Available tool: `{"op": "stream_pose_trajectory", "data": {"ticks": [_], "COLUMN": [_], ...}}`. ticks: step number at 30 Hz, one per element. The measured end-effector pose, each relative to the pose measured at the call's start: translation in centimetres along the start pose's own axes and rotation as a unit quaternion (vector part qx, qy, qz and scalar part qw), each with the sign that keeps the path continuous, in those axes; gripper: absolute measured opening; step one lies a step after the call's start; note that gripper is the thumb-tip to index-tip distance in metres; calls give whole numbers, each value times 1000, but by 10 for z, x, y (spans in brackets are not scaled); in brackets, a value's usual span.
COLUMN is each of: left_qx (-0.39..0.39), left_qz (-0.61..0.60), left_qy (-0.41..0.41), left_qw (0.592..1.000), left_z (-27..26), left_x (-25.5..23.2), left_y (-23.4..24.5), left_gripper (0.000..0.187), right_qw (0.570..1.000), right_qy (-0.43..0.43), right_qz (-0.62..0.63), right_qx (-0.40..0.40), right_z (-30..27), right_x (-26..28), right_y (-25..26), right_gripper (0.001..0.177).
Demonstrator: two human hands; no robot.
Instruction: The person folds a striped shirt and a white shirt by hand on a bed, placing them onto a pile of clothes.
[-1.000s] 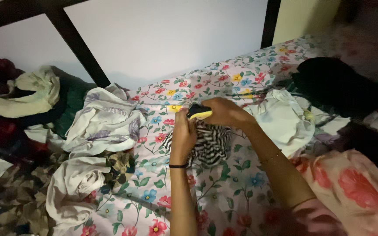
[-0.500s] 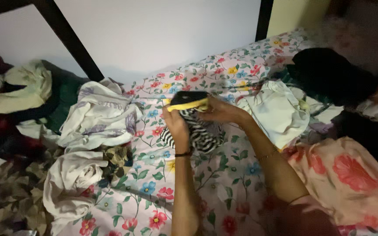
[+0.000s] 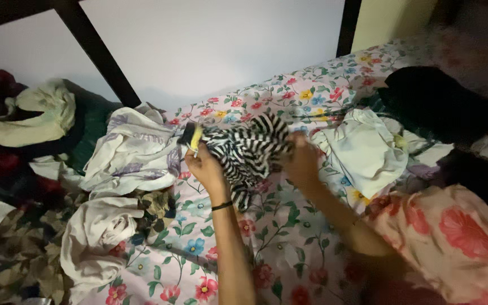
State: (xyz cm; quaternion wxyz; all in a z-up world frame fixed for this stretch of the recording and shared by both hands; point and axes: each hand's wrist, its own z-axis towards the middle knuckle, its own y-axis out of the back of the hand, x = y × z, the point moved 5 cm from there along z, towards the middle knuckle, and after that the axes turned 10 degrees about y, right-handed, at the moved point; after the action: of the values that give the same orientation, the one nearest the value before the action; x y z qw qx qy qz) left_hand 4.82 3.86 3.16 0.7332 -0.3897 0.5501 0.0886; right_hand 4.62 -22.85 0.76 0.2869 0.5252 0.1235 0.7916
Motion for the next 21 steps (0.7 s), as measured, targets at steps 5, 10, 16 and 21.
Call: {"op": "stream_pose_trajectory", "data": {"ticks": [5, 10, 16, 21], "left_qx": [96, 130, 215, 328], "left_qz": [-100, -79, -97, -136], "left_qy": [27, 76, -13, 18], "left_qw": [990, 985, 972, 935], "left_z": [2, -21, -67, -80], "left_x": [11, -1, -58, -56], "left_y": [-6, -18, -34, -47], "left_gripper": [17, 20, 26, 29], "right_qw": [870, 793, 930, 909], "right_qy": [268, 228, -56, 196], "right_qz": [-107, 109, -72, -60], "right_qx": [401, 555, 357, 363], "right_z": [-67, -46, -7, -27], "right_x": [16, 13, -18, -43], "right_y": [-56, -41, 13, -65], "right_gripper": [57, 57, 96, 124]}}
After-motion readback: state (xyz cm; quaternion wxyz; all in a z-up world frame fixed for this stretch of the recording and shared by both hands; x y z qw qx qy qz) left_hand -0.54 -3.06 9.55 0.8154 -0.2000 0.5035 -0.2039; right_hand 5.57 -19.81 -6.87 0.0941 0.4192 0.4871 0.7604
